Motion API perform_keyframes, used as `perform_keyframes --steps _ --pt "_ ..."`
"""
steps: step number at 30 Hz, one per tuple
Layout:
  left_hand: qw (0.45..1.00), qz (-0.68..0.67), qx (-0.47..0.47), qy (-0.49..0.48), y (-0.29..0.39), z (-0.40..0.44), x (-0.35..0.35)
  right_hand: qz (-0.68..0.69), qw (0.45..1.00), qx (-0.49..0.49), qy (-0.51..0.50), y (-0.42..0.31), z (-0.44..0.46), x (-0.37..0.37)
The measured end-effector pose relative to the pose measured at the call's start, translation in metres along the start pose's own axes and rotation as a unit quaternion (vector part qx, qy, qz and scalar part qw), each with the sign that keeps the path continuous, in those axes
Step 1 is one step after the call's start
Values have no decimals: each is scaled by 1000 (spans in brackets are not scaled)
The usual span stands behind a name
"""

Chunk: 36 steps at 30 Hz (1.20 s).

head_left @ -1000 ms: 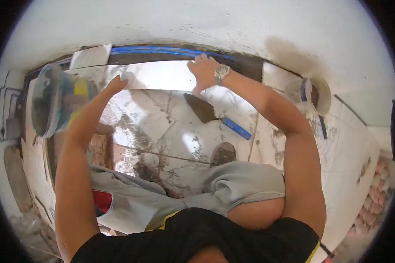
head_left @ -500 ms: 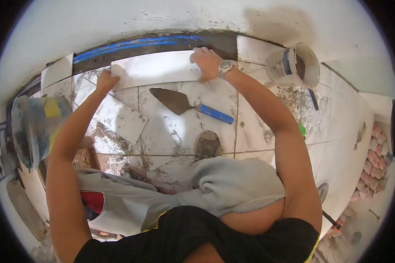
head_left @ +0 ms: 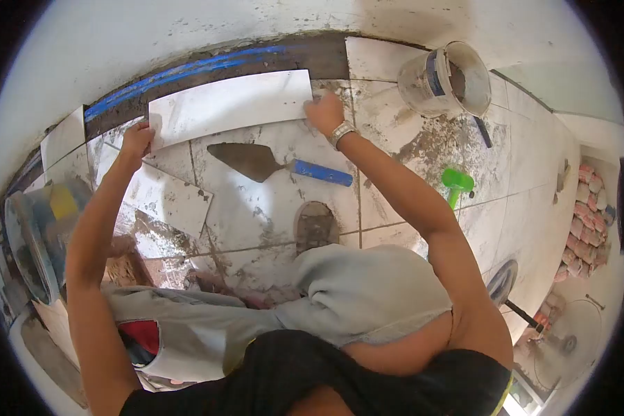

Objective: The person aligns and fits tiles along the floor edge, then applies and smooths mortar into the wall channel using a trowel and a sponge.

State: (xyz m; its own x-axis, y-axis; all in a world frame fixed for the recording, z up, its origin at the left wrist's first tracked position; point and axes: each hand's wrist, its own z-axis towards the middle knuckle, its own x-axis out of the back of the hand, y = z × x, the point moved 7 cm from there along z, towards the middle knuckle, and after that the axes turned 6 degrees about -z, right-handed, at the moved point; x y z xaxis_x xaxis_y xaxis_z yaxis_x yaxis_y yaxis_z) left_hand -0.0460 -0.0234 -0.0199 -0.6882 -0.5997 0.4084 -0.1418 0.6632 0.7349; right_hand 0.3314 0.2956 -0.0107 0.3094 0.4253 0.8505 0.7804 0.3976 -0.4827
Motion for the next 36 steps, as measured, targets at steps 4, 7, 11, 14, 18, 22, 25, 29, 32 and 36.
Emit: perform_keyframes --steps 4,7,11,14,18,22,25,29,32,36 --pt "997 -43 -12 -63 39 3 -26 70 991 -21 108 35 28 32" --pt "993 -71 -47 -77 64 24 -51 93 979 -3 184 40 56 73" --pt "992 -90 -66 -67 93 43 -85 13 982 -32 184 53 89 91" --pt "995 -70 -50 -53 91 55 -91 40 987 -67 139 53 90 90" --pt "993 -73 -56 -77 85 72 -93 49 989 -97 104 60 91 79" --pt "992 -74 -71 -72 85 75 -94 -40 992 -39 112 56 98 78" --pt "992 -46 -115 -32 89 72 -94 15 997 -33 73 49 97 71" --pt "992 -34 -117 42 88 69 -88 -115 977 29 175 41 108 73" --pt "987 69 -140 33 80 80 -83 -59 986 44 152 60 112 79" --pt "991 27 -128 7 91 54 -87 -129 974 123 139 55 90 78"
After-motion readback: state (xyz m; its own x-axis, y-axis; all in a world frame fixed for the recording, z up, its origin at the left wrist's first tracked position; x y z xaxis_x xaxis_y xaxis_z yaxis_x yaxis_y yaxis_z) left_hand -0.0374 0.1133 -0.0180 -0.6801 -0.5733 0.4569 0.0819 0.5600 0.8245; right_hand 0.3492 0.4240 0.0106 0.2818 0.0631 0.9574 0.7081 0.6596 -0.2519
